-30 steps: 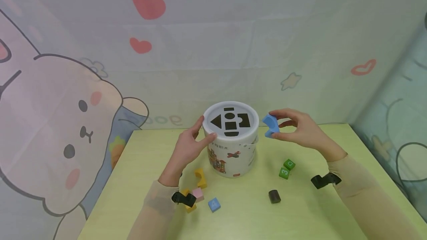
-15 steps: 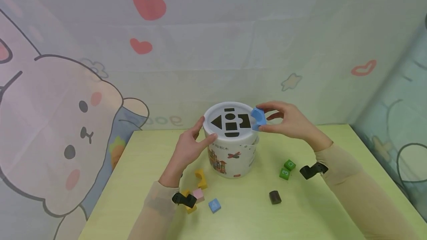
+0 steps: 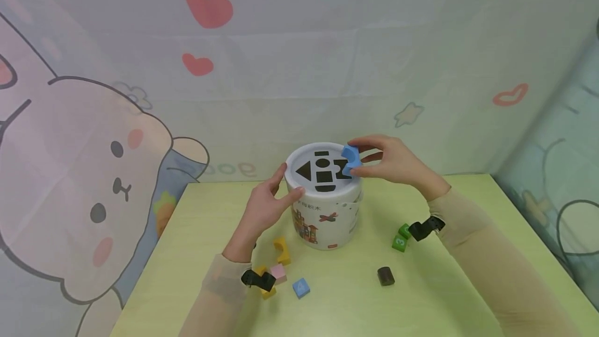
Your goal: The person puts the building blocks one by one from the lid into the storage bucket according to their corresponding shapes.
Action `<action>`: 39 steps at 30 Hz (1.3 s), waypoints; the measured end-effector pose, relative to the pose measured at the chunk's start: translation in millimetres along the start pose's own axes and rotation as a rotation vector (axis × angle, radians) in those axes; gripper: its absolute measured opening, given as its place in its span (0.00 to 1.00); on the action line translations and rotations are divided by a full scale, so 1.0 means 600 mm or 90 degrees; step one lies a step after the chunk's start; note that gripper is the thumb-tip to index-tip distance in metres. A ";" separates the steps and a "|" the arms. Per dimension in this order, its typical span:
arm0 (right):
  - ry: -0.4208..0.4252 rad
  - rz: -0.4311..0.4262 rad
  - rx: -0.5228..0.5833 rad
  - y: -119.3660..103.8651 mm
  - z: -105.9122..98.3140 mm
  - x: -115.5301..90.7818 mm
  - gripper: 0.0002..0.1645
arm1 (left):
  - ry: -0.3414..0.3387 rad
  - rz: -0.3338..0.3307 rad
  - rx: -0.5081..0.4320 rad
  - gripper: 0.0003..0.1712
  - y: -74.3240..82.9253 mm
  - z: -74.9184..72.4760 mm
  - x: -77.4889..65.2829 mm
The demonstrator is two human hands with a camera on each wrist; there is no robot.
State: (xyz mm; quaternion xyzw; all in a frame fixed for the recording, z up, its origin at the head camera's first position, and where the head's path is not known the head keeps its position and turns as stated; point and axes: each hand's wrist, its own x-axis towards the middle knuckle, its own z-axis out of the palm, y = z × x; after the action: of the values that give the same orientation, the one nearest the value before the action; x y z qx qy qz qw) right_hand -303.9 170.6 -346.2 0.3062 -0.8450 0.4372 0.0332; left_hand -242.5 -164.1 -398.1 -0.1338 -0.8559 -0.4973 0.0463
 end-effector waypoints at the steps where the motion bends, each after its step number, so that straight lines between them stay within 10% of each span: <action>1: -0.004 0.003 -0.001 -0.001 0.001 0.003 0.41 | 0.000 0.000 0.001 0.50 0.000 0.000 0.000; 39: -0.026 0.095 0.010 0.018 0.029 0.023 0.43 | -0.009 -0.022 0.031 0.52 0.000 -0.012 0.001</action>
State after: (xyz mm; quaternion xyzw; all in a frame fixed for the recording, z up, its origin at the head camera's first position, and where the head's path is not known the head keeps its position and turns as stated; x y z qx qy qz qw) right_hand -317.1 155.5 -360.0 0.2514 -0.8626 0.4386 -0.0191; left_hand -243.6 -170.2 -394.7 -0.1211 -0.8702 -0.4763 0.0344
